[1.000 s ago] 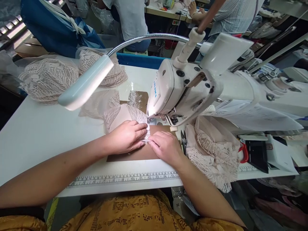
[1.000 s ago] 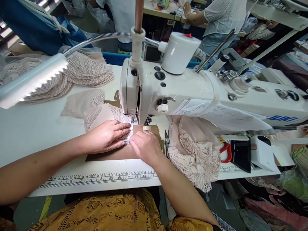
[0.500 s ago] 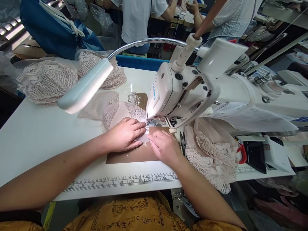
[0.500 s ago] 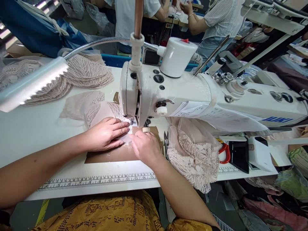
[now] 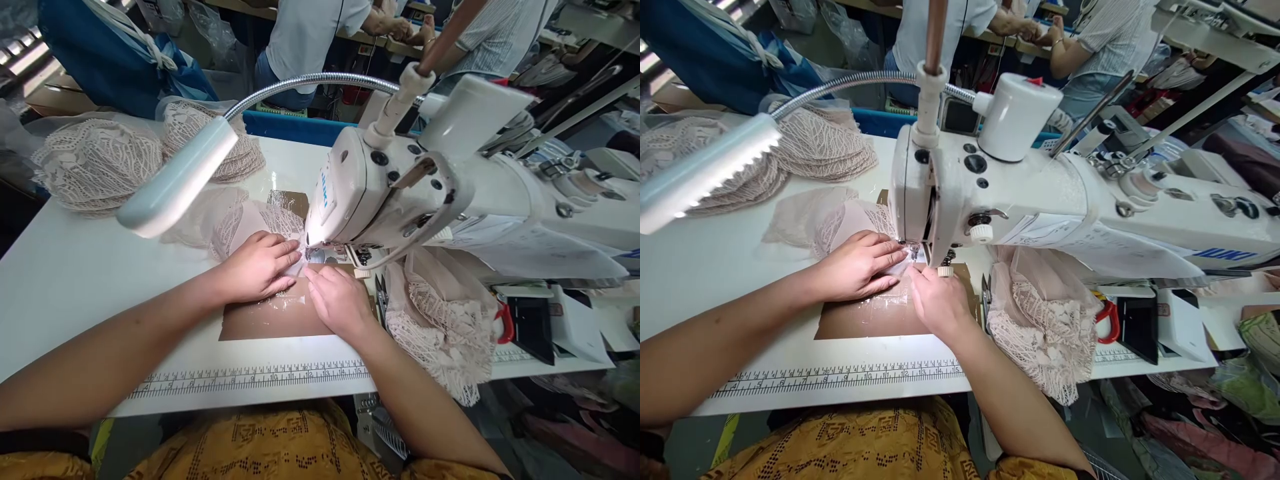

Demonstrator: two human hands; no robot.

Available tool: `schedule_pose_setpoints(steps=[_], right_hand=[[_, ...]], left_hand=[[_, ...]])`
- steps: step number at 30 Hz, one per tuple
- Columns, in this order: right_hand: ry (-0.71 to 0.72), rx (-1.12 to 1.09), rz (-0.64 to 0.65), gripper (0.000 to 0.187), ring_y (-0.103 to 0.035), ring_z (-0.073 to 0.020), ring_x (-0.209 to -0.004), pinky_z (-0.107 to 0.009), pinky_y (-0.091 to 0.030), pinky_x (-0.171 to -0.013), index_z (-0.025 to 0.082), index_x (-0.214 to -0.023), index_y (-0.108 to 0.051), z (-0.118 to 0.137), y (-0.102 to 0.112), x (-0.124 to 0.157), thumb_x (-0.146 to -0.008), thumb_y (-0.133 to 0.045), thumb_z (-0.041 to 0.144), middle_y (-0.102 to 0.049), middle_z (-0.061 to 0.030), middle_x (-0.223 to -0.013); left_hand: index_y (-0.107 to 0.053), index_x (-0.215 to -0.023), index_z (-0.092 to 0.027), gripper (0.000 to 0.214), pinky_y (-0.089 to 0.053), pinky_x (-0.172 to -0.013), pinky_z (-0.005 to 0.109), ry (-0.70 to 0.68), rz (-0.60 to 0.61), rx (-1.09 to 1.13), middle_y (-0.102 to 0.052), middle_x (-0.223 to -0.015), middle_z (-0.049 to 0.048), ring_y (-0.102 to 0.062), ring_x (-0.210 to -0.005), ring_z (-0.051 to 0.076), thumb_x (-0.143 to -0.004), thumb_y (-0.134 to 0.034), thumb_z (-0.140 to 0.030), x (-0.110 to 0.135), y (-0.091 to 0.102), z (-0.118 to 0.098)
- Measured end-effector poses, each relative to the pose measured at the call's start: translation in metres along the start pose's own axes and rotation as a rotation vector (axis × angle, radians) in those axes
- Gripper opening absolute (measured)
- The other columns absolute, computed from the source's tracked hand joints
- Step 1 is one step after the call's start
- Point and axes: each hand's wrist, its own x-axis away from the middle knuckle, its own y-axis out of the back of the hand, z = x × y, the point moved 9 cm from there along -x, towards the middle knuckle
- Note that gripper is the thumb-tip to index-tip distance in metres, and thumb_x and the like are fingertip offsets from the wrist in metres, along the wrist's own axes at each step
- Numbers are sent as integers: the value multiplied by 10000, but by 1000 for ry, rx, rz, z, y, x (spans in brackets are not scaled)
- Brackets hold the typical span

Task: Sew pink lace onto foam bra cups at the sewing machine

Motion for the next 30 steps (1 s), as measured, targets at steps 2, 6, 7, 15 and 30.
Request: schedule_pose_setpoints(steps=[2,6,7,15,30], right_hand=[[-19,-6,16,405,-618,-205,-762,-324,-455,-698,205,-1305,-624,-1,-1,-1,-953,-427,239,-708,-71,-930],[-30,-40,39,399,-638,-218,-831,-331,-477,-749,196,-1311,-616,-2,-3,0,-949,-463,270,-711,-83,-1010],[-29,-52,42,397,-641,-221,-849,-333,-481,-764,194,-1309,-616,-2,-3,0,-948,-471,274,-710,-85,-1013],[-114,-45,91,354,-666,-215,-903,-306,-483,-745,177,-1276,-604,-18,30,18,-962,-466,265,-703,-95,-1104],[-381,337,162,397,-668,-264,-915,-321,-458,-721,88,-1257,-591,-68,26,67,-880,-468,68,-678,-161,-1045]], left_hand=[[-590,-1300,-122,485,-427,-978,480,25,-18,-6,-592,-1326,162,-542,-1145,328,-947,-488,-439,1,0,3],[-567,-1325,-116,518,-409,-1004,508,58,-36,-9,-551,-1367,188,-513,-1204,349,-943,-487,-458,5,-2,6],[-565,-1327,-114,526,-404,-1011,515,65,-38,-5,-540,-1379,193,-503,-1221,355,-943,-484,-465,5,-3,7],[-570,-1314,-115,530,-394,-1025,529,172,-75,22,-518,-1386,202,-488,-1248,369,-927,-493,-468,11,1,19],[-737,-981,-200,257,-506,-904,326,213,9,244,-734,-1032,51,-652,-1004,206,-874,-503,-187,33,29,22]])
